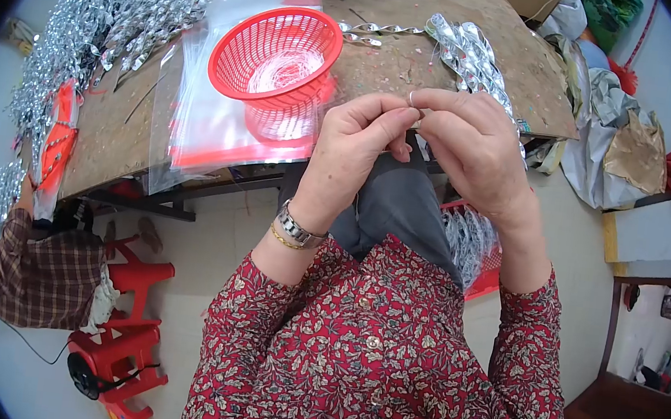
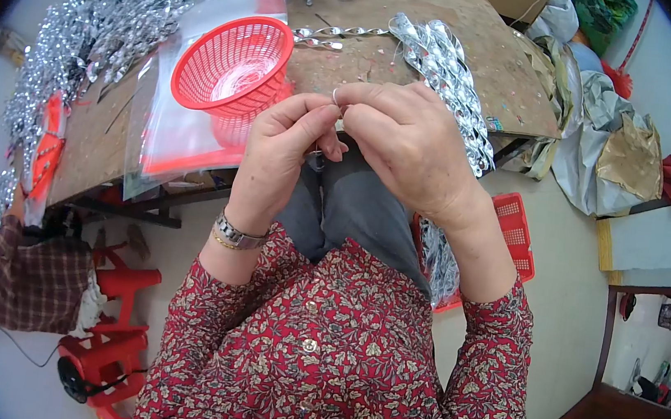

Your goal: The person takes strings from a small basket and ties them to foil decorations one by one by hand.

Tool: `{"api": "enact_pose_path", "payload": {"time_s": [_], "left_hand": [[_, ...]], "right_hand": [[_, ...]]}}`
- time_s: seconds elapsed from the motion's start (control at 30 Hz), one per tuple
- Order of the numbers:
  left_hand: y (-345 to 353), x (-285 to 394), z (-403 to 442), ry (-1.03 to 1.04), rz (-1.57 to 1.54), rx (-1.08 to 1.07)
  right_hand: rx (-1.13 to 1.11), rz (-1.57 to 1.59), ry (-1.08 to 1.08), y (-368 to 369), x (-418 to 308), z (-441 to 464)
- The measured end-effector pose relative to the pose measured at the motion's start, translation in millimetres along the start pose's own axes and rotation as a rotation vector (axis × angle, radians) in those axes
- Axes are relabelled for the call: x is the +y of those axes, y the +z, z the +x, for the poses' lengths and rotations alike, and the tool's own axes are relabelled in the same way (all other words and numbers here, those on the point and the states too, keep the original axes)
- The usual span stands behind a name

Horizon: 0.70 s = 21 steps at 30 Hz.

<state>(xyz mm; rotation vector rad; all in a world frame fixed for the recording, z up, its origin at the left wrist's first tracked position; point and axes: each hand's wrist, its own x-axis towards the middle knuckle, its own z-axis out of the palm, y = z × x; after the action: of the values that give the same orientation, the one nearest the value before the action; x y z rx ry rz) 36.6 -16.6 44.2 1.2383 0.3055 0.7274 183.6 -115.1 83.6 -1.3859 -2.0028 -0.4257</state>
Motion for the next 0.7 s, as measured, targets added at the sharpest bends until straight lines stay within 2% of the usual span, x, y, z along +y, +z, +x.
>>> {"api": "enact_pose_path", "payload": {"time_s": [0.23, 0.47, 0.57, 0.63, 0.7], "left_hand": [[0, 1, 0, -0.044, -0.041, -0.008], [1, 2, -1, -0.025, -0.032, -0.032], [1, 2, -1, -0.046, -0.019, -0.014], [-1, 0, -1, -0.04, -0.007, -0.015], [-2, 0, -2, -0.034, 0.003, -0.017]], "right_hand": [[-0.025, -0.04, -0.088, -1, -3, 0], [0.001, -0.019, -0.05, 4, -4, -3], [0.014, 0.034, 0.04, 9, -6, -7], [0.079, 0.223, 0.173, 13, -4, -9], [0.112, 0.274, 0.232, 14, -6, -10]]}}
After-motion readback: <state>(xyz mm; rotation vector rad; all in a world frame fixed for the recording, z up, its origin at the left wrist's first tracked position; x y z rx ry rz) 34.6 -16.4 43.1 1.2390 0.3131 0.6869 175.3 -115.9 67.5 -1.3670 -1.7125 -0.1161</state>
